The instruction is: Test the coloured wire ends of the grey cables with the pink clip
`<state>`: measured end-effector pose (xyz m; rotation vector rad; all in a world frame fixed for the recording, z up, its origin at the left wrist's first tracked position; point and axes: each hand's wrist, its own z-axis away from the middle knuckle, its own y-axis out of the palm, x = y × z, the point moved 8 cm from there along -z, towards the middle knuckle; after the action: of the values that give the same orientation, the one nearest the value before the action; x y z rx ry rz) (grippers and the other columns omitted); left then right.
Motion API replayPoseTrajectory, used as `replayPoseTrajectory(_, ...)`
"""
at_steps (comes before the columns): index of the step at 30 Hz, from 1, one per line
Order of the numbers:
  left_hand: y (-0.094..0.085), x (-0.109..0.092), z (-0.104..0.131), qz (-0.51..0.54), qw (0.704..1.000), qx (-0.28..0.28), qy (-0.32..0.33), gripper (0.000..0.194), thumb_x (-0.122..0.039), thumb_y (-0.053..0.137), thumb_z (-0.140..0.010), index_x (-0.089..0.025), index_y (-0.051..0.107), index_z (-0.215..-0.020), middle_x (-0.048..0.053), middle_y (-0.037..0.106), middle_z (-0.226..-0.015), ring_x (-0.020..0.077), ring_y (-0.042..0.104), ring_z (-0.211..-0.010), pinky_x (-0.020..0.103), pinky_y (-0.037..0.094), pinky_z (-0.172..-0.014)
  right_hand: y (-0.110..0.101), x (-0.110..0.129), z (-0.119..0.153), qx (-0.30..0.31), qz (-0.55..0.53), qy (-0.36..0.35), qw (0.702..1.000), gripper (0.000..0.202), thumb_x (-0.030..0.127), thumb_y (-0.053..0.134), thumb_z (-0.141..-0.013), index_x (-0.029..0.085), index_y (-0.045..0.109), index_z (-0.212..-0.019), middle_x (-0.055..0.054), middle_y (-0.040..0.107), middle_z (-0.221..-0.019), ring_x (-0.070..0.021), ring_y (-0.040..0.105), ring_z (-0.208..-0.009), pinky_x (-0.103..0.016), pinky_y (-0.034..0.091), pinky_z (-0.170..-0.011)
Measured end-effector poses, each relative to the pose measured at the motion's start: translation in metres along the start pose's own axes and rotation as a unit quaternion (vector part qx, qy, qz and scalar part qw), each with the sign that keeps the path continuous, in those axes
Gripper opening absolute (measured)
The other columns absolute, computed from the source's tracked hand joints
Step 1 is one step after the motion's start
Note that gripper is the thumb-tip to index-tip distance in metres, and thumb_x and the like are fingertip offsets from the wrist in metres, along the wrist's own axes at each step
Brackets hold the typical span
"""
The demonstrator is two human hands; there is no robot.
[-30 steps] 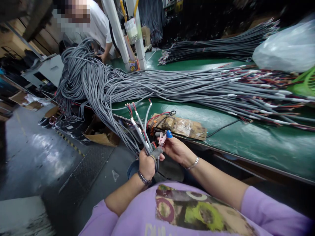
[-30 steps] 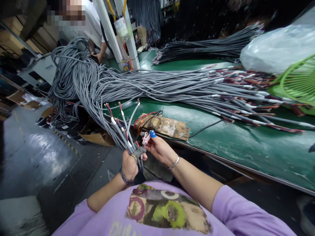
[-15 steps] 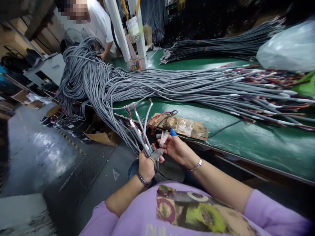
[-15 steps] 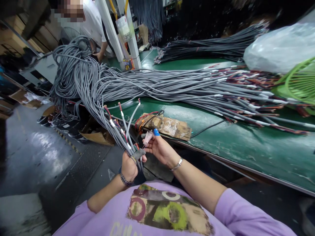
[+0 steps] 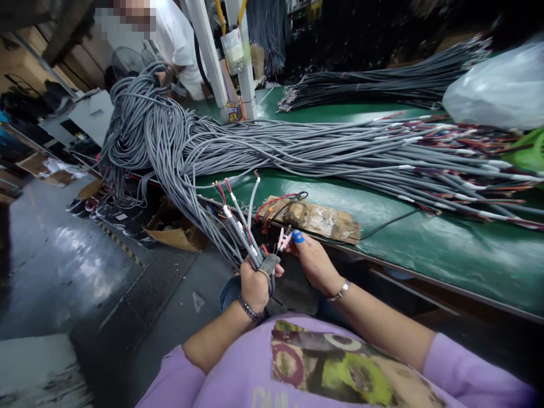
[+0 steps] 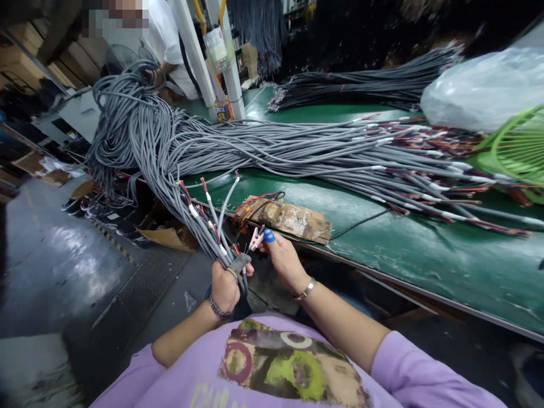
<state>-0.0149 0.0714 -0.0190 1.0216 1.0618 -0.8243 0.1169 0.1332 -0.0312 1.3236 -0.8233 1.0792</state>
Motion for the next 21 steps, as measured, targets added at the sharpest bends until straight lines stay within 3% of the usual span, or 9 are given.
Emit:
replayPoseTrajectory(6, 0.001, 0.006, -0.002, -0.001, 1.000, 0.006, 0.002, 0.021, -0.032, 0.070, -0.071, -0.014, 0.061, -0.068, 0.001, 0.063, -0.054, 0.0127, 0.060, -0.050, 0.025, 0.048, -0.053, 0.023, -0.023, 0.000, 0.076, -0.203, 0.156, 0.964, 0.040, 0.061, 0.068, -0.070, 0.021, 0.066, -0.078, -0.004, 0.069, -0.079, -0.0185, 0.061, -0.077, -0.035, 0.047, -0.078)
replayPoseTrajectory(11, 0.001, 0.009, -0.003, -0.003, 1.000, 0.002, -0.011, 0.020, -0.031, 0.070, -0.070, -0.013, 0.061, -0.068, 0.000, 0.062, -0.052, 0.0122, 0.058, -0.048, 0.024, 0.048, -0.051, 0.024, -0.026, -0.004, 0.072, -0.247, 0.143, 0.956, 0.037, 0.058, 0.068, -0.072, 0.021, 0.065, -0.079, -0.003, 0.069, -0.077, -0.0185, 0.061, -0.077, -0.034, 0.047, -0.073)
replayPoseTrajectory(21, 0.002, 0.011, -0.003, -0.003, 1.000, 0.010, -0.014, 0.018, -0.029, 0.068, -0.070, -0.013, 0.061, -0.068, 0.001, 0.062, -0.052, 0.0121, 0.058, -0.046, 0.023, 0.047, -0.049, 0.032, -0.022, 0.003, 0.116, -0.208, 0.127, 0.963, 0.050, 0.068, 0.054, -0.076, 0.021, 0.065, -0.091, -0.004, 0.066, -0.071, -0.0185, 0.059, -0.065, -0.033, 0.045, -0.059)
